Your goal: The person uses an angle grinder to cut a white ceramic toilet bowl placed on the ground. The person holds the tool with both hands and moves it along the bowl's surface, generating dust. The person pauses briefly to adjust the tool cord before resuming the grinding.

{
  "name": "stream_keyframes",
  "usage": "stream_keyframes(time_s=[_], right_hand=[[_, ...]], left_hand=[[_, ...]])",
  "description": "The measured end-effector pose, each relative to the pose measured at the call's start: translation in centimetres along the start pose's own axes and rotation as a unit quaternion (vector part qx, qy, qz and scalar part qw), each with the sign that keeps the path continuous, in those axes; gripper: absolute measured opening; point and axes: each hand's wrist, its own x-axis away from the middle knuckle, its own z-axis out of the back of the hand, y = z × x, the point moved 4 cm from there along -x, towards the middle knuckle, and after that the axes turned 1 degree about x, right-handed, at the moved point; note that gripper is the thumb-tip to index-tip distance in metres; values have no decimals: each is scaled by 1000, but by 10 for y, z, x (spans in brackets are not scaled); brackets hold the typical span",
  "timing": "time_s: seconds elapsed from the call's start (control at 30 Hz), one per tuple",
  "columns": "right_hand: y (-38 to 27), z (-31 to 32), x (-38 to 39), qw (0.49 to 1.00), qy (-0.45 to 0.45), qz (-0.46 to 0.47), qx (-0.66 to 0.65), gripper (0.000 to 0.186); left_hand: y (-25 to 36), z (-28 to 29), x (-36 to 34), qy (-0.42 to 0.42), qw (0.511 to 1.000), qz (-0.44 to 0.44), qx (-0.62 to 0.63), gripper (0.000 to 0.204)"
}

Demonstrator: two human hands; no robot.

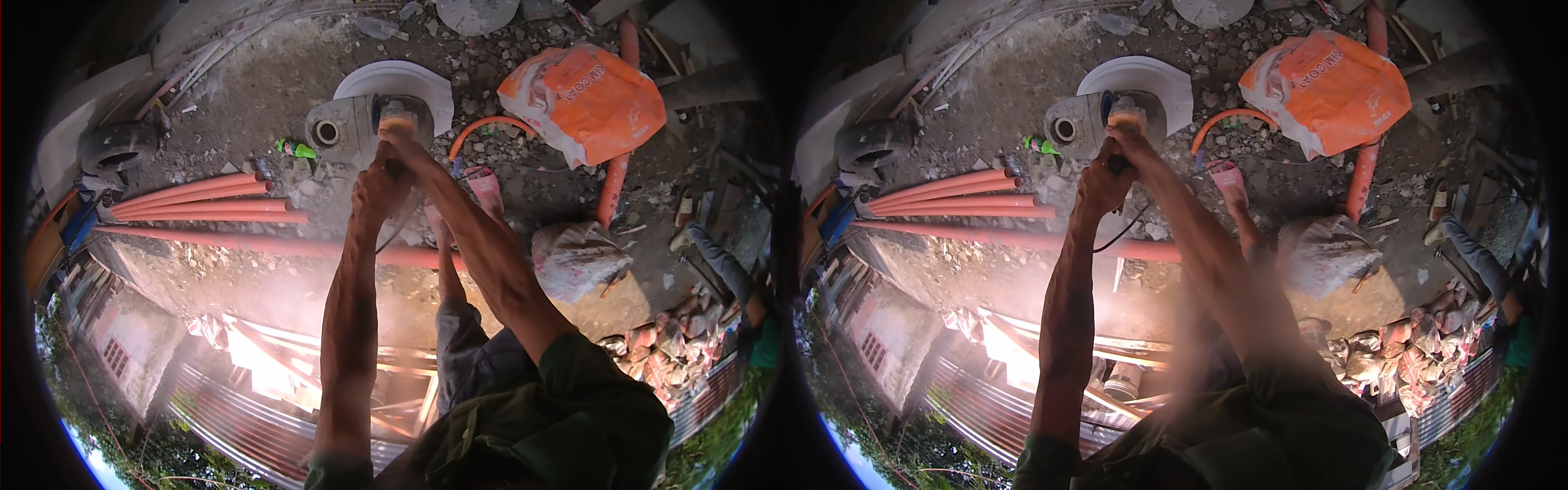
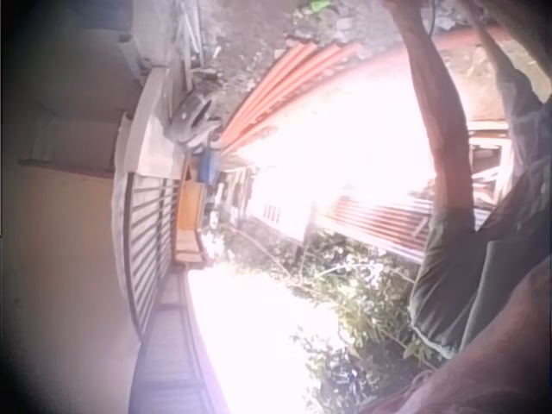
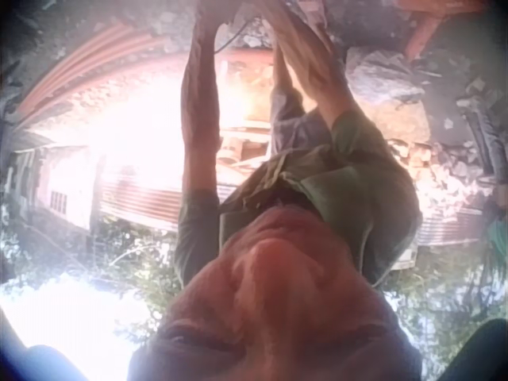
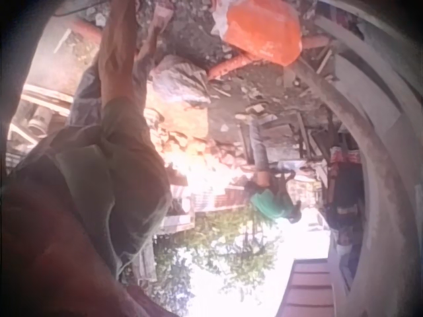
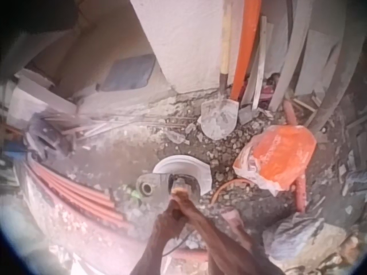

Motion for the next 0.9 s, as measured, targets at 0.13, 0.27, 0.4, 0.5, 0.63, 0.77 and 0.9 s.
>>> stream_keyframes(time_s=[0.13, 0.27, 0.4, 0.5, 0.63, 0.77, 0.9], right_hand=[[-2, 3, -2, 999, 16, -28, 11, 29], [-9, -4, 2, 999, 30, -14, 2, 28], [-25, -5, -3, 999, 38, 7, 5, 26], [-35, -8, 6, 1000, -17, 0, -5, 45], [-21, -46, 92, 982, -1, 165, 97, 61], [15, -84, 174, 982, 6, 128, 138, 67], [30, -101, 198, 975, -72, 181, 107, 67]], left_hand=[[0, 0, -4, -11, 1000, 2, -7, 70], [1, 2, -8, -3, 1000, 5, -10, 68], [14, 8, -14, 13, 1000, -11, -8, 68], [29, 20, -2, -16, 999, 25, -30, 74], [-6, 8, 84, 107, 990, -28, 88, 86], [-15, 22, 159, 18, 990, 104, 90, 93], [-12, 30, 192, 97, 988, 50, 111, 78]])
